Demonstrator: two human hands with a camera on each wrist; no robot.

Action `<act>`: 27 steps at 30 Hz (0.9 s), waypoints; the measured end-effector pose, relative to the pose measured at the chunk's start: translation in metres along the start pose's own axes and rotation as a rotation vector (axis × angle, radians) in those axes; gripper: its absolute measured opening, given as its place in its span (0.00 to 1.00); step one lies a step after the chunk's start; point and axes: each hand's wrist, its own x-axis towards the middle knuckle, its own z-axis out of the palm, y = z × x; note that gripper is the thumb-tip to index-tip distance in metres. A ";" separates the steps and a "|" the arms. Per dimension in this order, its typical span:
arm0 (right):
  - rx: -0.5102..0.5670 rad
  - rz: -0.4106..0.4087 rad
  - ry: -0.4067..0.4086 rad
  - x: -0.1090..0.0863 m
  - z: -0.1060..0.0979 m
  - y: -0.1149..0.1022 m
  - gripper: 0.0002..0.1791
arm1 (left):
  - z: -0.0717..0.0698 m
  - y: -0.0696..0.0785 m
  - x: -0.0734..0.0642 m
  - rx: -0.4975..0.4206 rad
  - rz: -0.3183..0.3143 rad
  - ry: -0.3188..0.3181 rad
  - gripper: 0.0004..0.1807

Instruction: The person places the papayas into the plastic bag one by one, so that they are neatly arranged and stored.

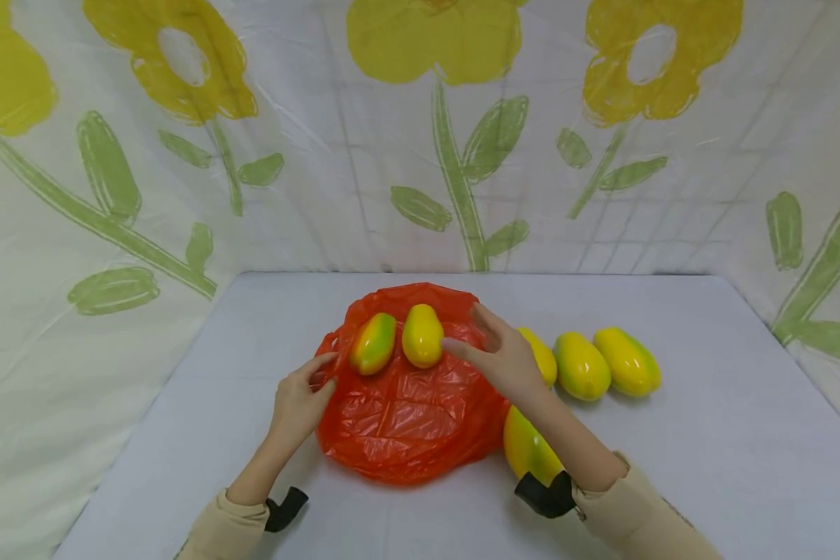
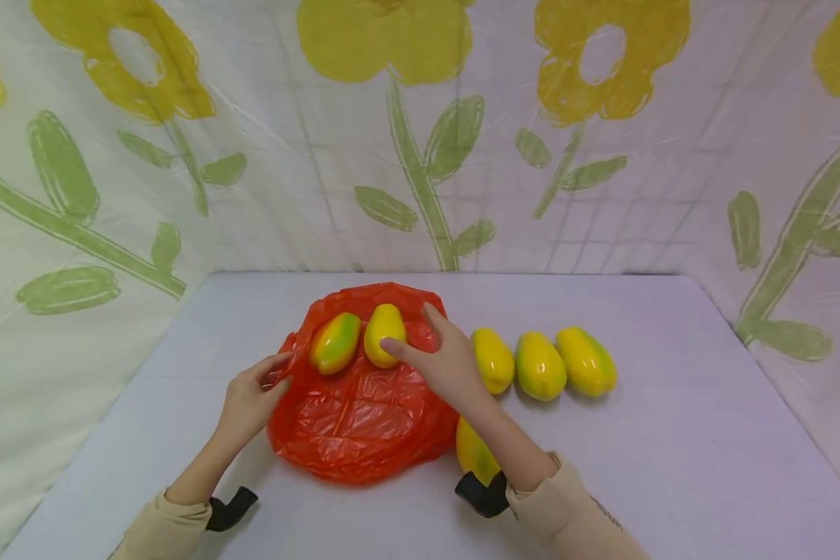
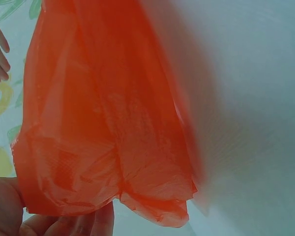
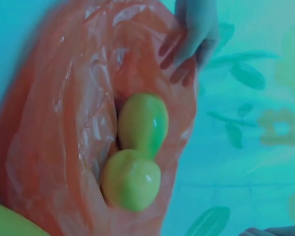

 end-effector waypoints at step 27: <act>0.047 0.051 0.061 -0.051 -0.011 0.045 0.46 | 0.000 0.000 -0.001 0.002 -0.006 -0.014 0.20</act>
